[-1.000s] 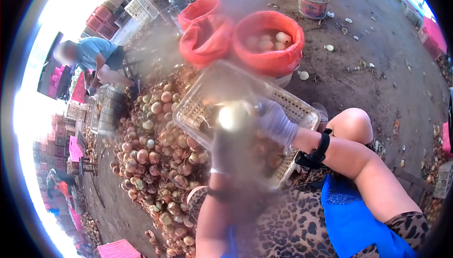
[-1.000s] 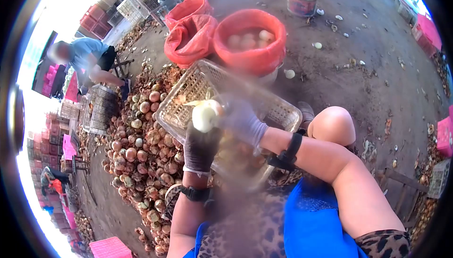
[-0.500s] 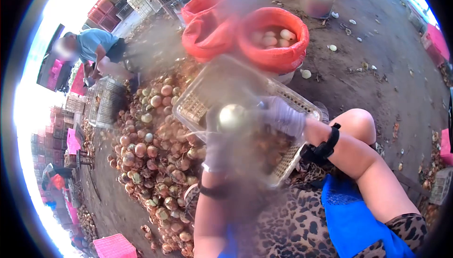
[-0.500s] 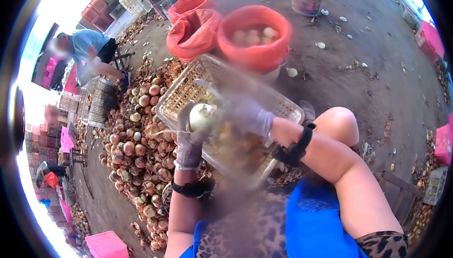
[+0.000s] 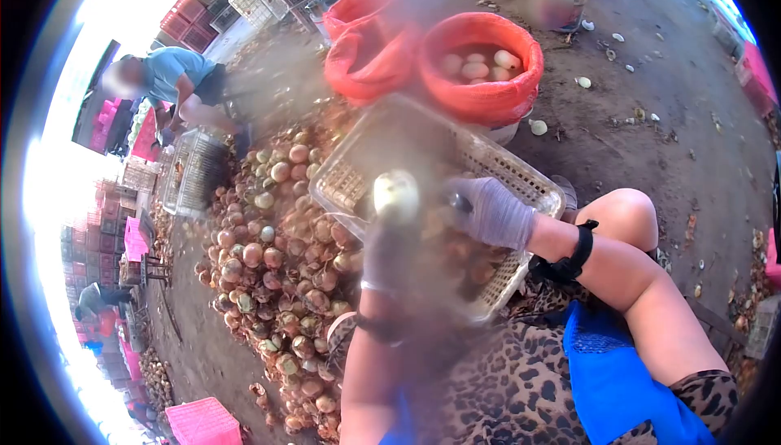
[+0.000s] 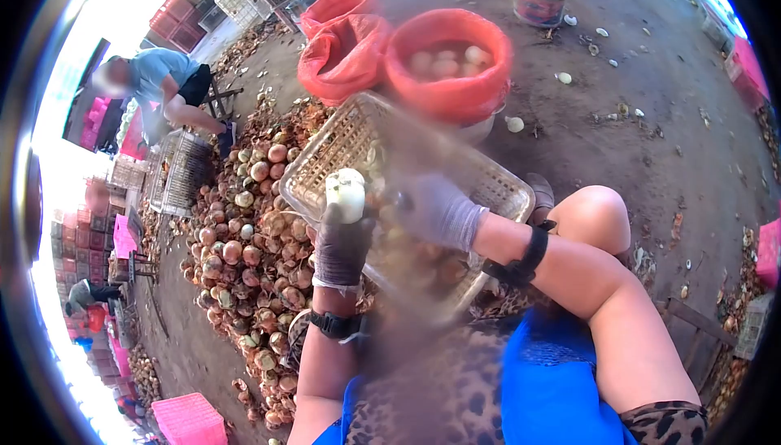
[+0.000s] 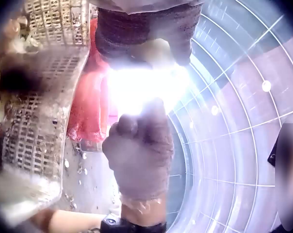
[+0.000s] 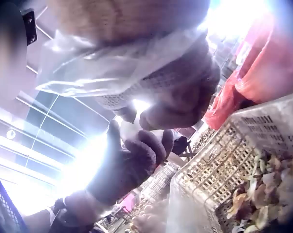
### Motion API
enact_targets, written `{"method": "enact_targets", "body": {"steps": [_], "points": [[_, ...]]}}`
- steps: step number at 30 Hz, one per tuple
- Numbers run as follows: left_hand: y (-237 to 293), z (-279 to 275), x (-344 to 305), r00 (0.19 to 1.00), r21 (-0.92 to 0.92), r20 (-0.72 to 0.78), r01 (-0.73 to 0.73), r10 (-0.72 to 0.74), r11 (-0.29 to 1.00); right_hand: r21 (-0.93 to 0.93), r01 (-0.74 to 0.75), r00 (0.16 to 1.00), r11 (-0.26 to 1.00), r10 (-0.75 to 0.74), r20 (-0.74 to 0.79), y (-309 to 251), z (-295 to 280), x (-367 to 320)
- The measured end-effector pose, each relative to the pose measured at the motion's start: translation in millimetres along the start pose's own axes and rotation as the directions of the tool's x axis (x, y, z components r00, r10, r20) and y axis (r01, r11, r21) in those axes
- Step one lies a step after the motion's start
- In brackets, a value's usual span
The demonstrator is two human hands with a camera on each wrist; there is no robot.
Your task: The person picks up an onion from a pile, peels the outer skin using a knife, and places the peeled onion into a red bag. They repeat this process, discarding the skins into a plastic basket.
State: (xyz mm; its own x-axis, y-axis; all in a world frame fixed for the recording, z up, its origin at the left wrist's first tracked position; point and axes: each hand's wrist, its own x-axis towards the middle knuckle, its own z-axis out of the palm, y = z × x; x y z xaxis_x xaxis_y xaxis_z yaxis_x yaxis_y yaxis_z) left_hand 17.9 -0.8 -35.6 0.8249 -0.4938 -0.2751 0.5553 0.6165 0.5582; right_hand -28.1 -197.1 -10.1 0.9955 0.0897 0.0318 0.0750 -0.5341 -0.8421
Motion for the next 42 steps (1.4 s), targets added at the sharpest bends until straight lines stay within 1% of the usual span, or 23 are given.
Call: {"method": "enact_targets", "body": {"steps": [1,2,4,5,8,10,12,14,16,17,20,24,26,27,29,31,33,34,35,36,39,41,42], "points": [[0.8,-1.2,1.1,0.995,0.164,0.039,-0.096,0.091,0.982,-0.124,0.021,0.999,0.992,-0.017,0.037,2.0,1.2,0.1],[1.7,-1.0,2.7,0.981,0.319,0.094,-0.194,0.172,0.928,-0.104,0.065,0.998,0.993,-0.061,0.034,2.4,1.7,-1.8],[3.3,-1.6,3.9,0.960,0.488,0.128,-0.280,0.250,0.827,-0.060,0.146,0.989,0.987,-0.145,0.022,-10.9,-3.7,-8.9],[4.8,-4.4,4.6,0.961,0.516,0.097,-0.270,0.258,0.813,-0.072,0.148,0.989,0.986,-0.146,0.022,-13.6,-5.1,-9.6],[7.4,-5.2,2.6,0.970,0.442,0.068,-0.237,0.231,0.865,-0.121,0.150,0.988,0.981,-0.144,0.053,-13.2,-8.7,-8.9],[10.8,-2.8,-1.8,0.979,0.297,0.036,-0.202,0.200,0.933,-0.165,0.158,0.983,0.974,-0.141,0.114,-3.7,-9.9,-9.0],[12.8,3.2,-7.1,0.985,0.099,-0.025,-0.166,0.169,0.981,-0.230,0.099,0.987,0.968,-0.065,0.150,15.2,-4.2,-7.4],[22.5,35.8,-18.6,0.996,-0.174,0.049,-0.059,0.068,0.983,-0.230,0.055,0.992,0.972,-0.027,0.121,16.3,-3.3,-4.8],[28.7,42.4,-23.0,0.993,-0.268,0.111,-0.013,0.044,0.963,-0.151,0.015,1.000,0.988,-0.011,0.025,4.4,-7.5,-8.9],[31.7,45.5,-25.2,0.989,-0.312,0.142,0.014,0.032,0.950,-0.137,0.020,0.998,0.990,-0.012,0.059,-1.8,-8.6,-9.8],[27.9,32.1,-18.4,0.973,-0.279,0.228,0.054,0.011,0.959,-0.108,0.088,0.994,0.990,-0.080,0.077,-17.9,-8.5,-11.0],[18.6,21.0,-12.4,0.888,-0.376,0.434,0.333,-0.153,0.865,-0.151,0.227,0.968,0.962,-0.240,-0.070,-23.3,-1.1,-10.4],[10.7,9.5,-8.3,0.920,-0.388,0.373,0.268,-0.116,0.882,-0.208,0.222,0.965,0.953,-0.245,-0.093,-24.5,-0.5,-8.0],[7.0,10.2,-8.2,0.961,-0.321,0.269,0.145,-0.057,0.936,-0.238,0.209,0.966,0.949,-0.238,-0.100,-25.8,-0.2,-7.9],[4.3,12.8,-9.0,0.981,-0.241,0.191,0.064,-0.018,0.968,-0.268,0.201,0.962,0.942,-0.241,-0.126,-23.1,0.2,-7.9],[9.0,27.8,-14.4,0.976,-0.214,0.208,0.104,-0.059,0.971,-0.268,0.213,0.950,0.940,-0.262,-0.166,-11.2,5.1,-5.3],[9.4,24.7,-13.0,0.985,-0.123,0.165,0.072,-0.051,0.990,-0.079,0.175,0.970,0.981,-0.186,-0.159,32.7,31.0,13.0],[7.5,18.6,-11.7,0.991,-0.061,0.128,0.037,-0.029,0.997,-0.077,0.174,0.973,0.982,-0.184,-0.141,34.0,26.4,17.4],[4.1,14.4,-11.3,0.978,-0.144,0.191,0.113,-0.085,0.983,-0.075,0.173,0.976,0.982,-0.182,-0.122,34.9,21.5,21.9],[-0.7,10.1,-9.9,0.956,-0.219,0.260,0.196,-0.136,0.956,-0.169,0.191,0.973,0.967,-0.209,-0.097,10.7,-4.4,20.1],[-14.3,-22.7,3.9,0.993,-0.356,0.009,0.117,-0.121,0.927,-0.040,0.375,0.905,0.926,-0.375,-0.200,17.0,8.0,14.6],[8.1,61.6,-28.0,0.987,-0.069,-0.045,0.148,-0.151,0.987,-0.032,0.342,0.930,0.939,-0.344,-0.127,-24.3,-8.5,-5.0],[8.7,69.1,-30.2,0.991,-0.008,0.045,0.123,-0.122,0.992,-0.081,0.315,0.946,0.946,-0.320,-0.058,-22.1,-8.5,-5.5]]}}
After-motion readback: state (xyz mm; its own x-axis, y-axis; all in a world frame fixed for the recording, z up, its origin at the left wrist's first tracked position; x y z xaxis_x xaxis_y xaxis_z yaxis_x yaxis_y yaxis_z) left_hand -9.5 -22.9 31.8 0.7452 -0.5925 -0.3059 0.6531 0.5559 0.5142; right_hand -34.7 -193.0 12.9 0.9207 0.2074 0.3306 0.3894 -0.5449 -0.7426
